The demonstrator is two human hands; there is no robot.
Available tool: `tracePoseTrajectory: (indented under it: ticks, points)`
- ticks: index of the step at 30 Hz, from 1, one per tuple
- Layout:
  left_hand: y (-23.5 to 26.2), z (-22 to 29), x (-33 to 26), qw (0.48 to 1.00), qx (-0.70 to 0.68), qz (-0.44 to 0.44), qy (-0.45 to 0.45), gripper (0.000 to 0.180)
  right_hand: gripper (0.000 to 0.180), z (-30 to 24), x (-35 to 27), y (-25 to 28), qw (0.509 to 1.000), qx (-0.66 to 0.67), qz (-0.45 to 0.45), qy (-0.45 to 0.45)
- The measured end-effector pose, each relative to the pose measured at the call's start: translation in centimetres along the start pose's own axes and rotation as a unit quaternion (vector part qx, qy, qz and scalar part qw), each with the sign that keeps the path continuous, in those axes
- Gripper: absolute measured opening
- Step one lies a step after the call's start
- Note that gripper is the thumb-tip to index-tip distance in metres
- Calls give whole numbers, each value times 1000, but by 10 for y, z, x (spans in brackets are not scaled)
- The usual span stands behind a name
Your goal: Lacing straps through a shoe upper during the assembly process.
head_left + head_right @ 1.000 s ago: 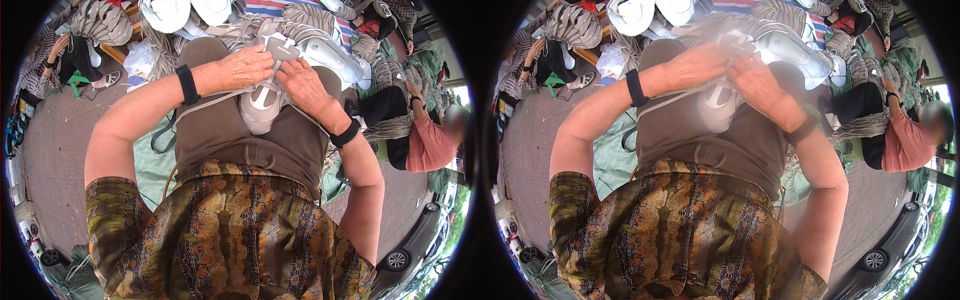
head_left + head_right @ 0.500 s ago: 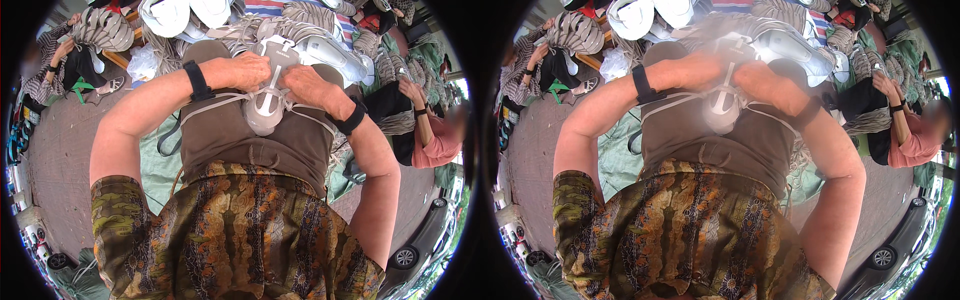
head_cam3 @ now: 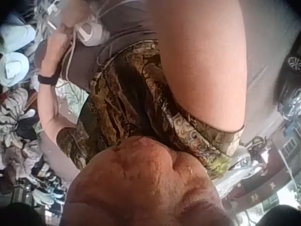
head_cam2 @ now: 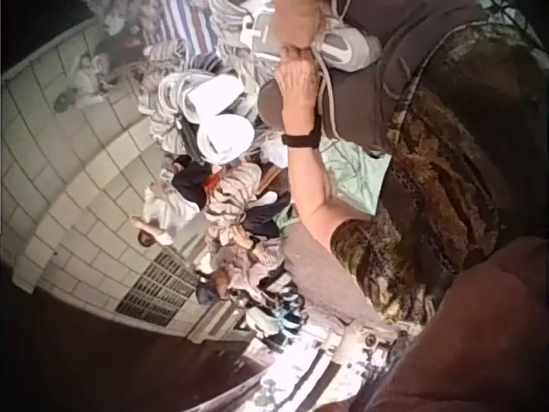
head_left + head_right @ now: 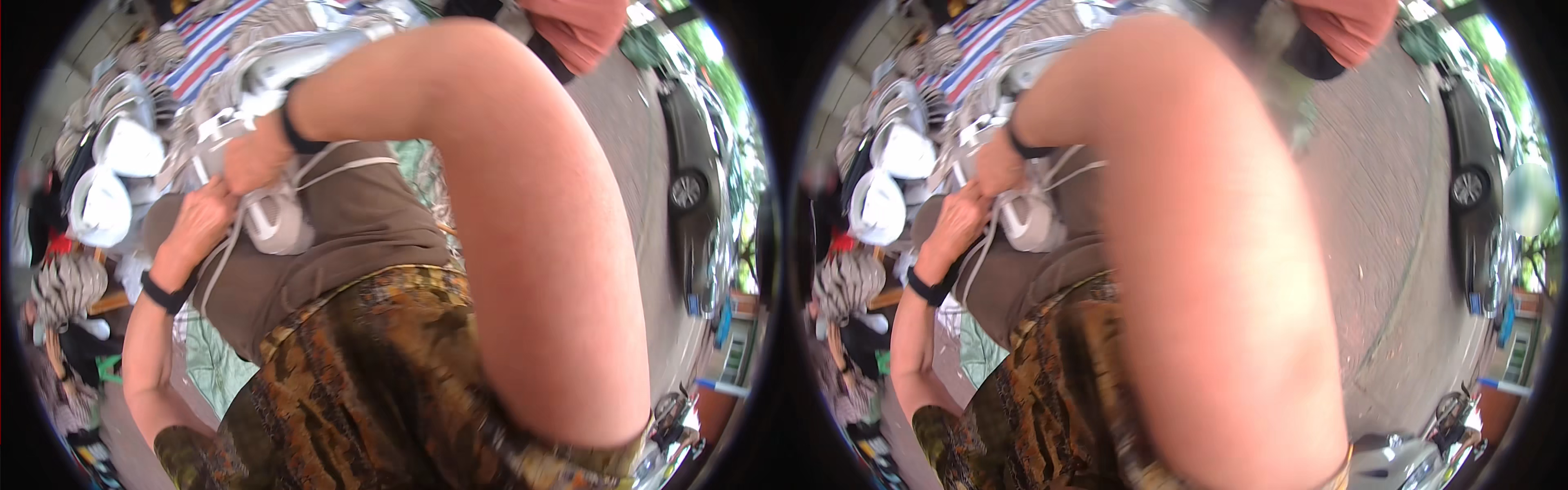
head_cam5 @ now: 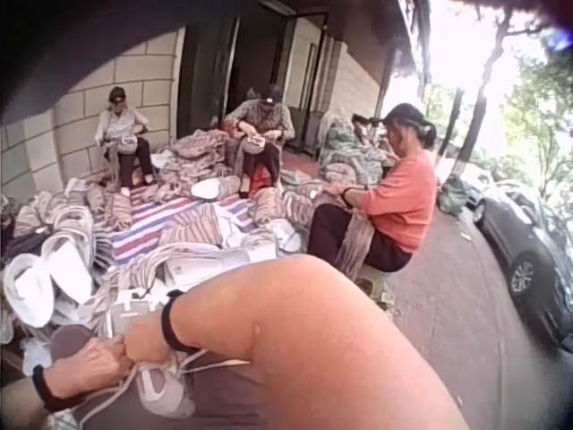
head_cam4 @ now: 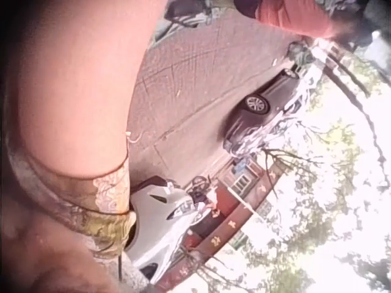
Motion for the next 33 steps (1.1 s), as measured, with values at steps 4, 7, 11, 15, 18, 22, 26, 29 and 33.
tracePoseTrajectory:
  ticks: [4,7,11,15,18,22,26,29,33]
  points:
    - [-1,-14,-10,999,25,-24,40,12,12,14,14,-10,994,46,-87,-42]
    - [-3,-27,-29,990,60,-98,76,11,11,10,34,-13,990,63,-125,-6]
    - [-20,-19,19,997,68,-38,-7,10,10,10,11,-26,989,77,-118,51]
    - [-16,-15,-11,999,40,-9,-13,25,9,-11,2,10,985,-24,138,102]
    - [-13,-3,-6,999,41,-11,-7,10,8,-16,-8,-5,993,-3,100,69]
    - [-9,2,-1,999,37,3,4,10,7,-16,-32,-25,949,-20,307,65]
    - [-9,-3,-5,998,51,37,-10,9,10,-20,-30,-25,989,-56,134,-21]
    - [-8,-4,-3,997,59,54,-20,9,13,-18,-32,-29,993,-74,90,-20]
    - [-9,-5,-4,996,57,73,-13,9,15,-11,-35,-23,994,-34,99,-26]
Point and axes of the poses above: each hand's wrist, its own x-axis towards the middle knuckle, its own y-axis out of the back of the hand, z = x × y, the point moved 4 cm from there along x, towards the middle knuckle, and after that the axes turned 13 degrees about -x, right-handed, at the moved point
